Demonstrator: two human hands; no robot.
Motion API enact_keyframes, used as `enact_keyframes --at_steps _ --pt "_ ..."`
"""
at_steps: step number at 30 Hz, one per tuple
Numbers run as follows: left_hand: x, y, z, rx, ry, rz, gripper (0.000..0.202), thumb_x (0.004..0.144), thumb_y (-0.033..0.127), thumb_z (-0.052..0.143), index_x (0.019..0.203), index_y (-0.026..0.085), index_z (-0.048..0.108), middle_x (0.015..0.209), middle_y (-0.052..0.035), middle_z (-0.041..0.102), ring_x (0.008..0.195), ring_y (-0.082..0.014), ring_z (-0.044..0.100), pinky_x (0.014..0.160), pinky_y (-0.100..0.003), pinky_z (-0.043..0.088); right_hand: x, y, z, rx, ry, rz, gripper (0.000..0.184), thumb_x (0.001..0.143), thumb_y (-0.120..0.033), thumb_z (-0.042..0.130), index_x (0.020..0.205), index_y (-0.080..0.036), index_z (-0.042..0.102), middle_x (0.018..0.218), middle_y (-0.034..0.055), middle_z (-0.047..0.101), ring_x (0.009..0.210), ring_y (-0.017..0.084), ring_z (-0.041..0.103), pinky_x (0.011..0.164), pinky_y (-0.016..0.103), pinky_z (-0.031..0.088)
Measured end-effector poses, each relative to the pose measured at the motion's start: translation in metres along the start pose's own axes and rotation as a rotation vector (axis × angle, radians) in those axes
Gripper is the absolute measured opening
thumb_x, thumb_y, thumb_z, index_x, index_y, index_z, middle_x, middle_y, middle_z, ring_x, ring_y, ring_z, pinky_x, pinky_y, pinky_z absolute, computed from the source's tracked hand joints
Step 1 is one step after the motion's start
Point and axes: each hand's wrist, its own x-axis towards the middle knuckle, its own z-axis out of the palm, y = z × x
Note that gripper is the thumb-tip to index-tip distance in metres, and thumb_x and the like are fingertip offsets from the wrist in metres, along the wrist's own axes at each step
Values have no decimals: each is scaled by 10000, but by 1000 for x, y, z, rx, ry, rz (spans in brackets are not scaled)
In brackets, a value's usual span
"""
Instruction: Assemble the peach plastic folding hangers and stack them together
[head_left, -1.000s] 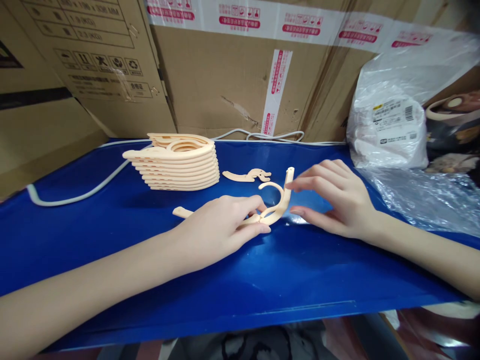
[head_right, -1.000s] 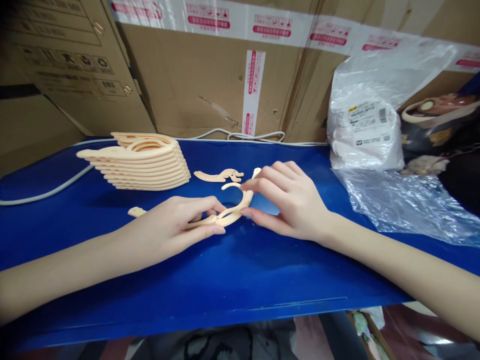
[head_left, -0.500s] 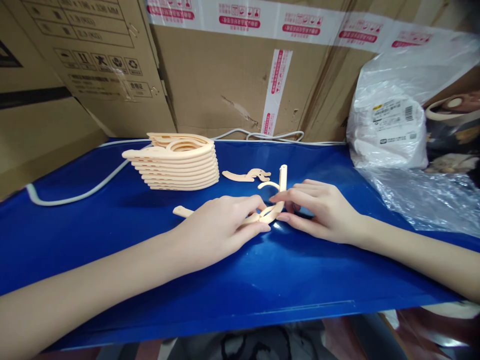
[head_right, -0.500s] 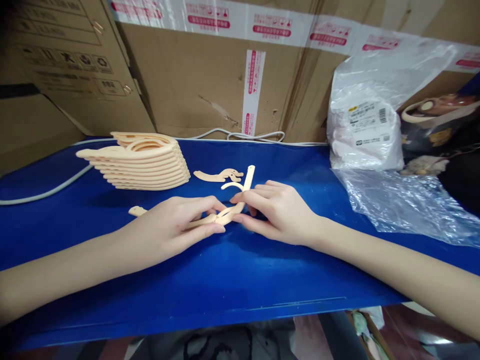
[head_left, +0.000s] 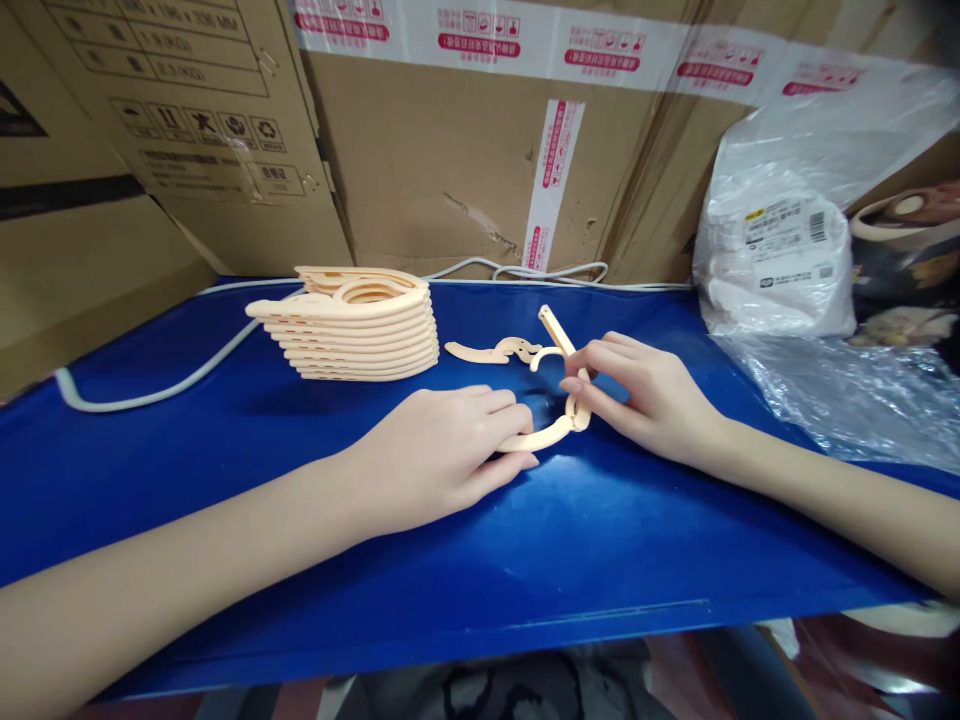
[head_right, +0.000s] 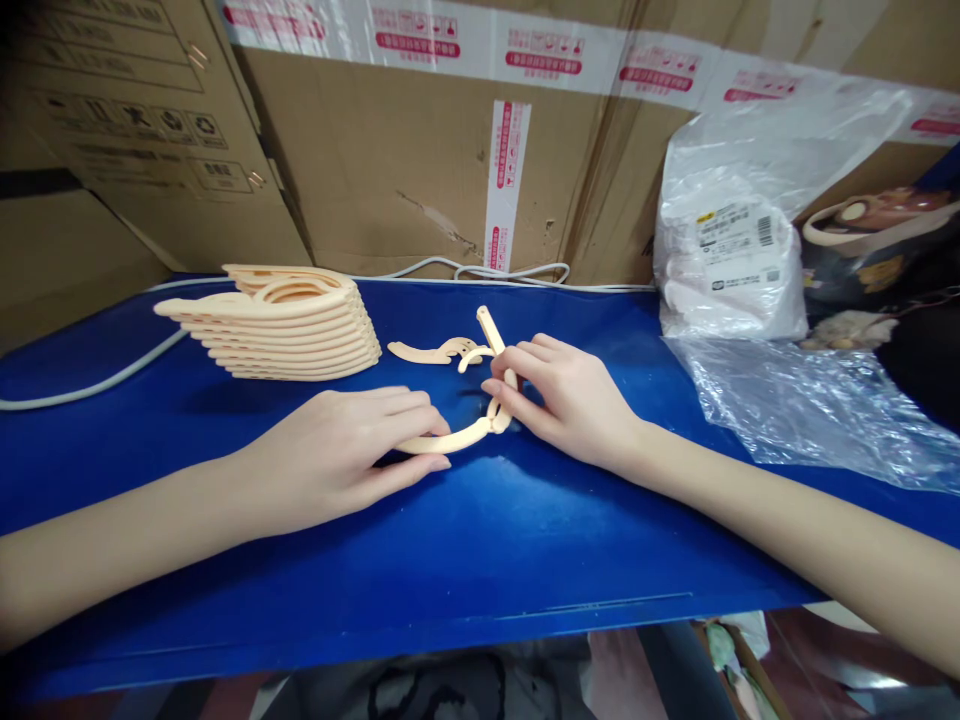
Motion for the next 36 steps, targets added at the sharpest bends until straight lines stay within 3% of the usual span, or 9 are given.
enact_keyframes --at_steps 5,9,11,15,18,22,29,33,36 --pt "2 -12 2 127 73 85 223 996 292 442 967 164 622 977 -52 622 971 -218 565 797 -329 455 2 12 1 16 -44 112 134 924 -251 505 799 -212 477 778 15 549 760 182 497 699 313 396" --pt "4 -20 3 136 90 68 233 994 280 435 995 169 640 1226 -103 580 1156 -257 524 944 -402 448 3 18 1 58 -84 135 55 874 -189 506 823 -209 501 825 23 541 793 187 514 733 320 410" --pt "5 -23 6 152 85 23 271 996 305 434 1135 176 626 1367 -120 516 1250 -280 485 1015 -447 424 2 19 0 53 -109 114 61 859 -168 498 889 -202 539 895 42 552 827 193 533 755 324 424" --pt "4 -25 10 195 30 -83 575 995 447 416 1468 124 369 1539 -165 347 1411 -325 334 1136 -505 315 2 20 -3 45 -169 69 179 851 -133 471 973 -186 591 1007 82 557 842 196 565 756 327 449" --pt "4 -27 11 189 -13 -133 743 969 568 395 1529 111 227 1578 -172 263 1452 -323 258 1168 -507 259 3 22 -3 15 -180 42 199 846 -112 462 968 -178 603 1001 95 567 868 211 572 752 335 455" --pt "6 -29 10 159 -43 -157 813 939 649 372 1530 112 222 1574 -163 277 1452 -313 262 1182 -508 220 2 26 -1 -3 -166 26 193 845 -115 472 970 -179 604 1001 98 573 859 214 578 752 350 466" --pt "7 -13 3 240 -54 -158 806 946 601 417 1518 63 239 1452 -221 464 1312 -330 487 1051 -461 419 3 37 -6 -82 -181 -74 239 870 -137 492 1066 -200 613 1078 112 572 924 236 557 817 400 464" --pt "4 15 -4 374 -94 -188 784 939 591 445 1493 51 320 1314 -242 588 1110 -355 641 813 -410 554 5 42 -9 -48 -227 -130 258 900 -164 489 1133 -196 595 1124 126 560 1007 251 550 846 410 467" --pt "0 34 -6 497 -189 -252 775 930 594 452 1473 45 374 1213 -263 646 894 -371 710 583 -377 552 7 40 -9 26 -245 -139 241 921 -167 471 1128 -190 592 1131 122 564 1029 237 555 868 400 471"
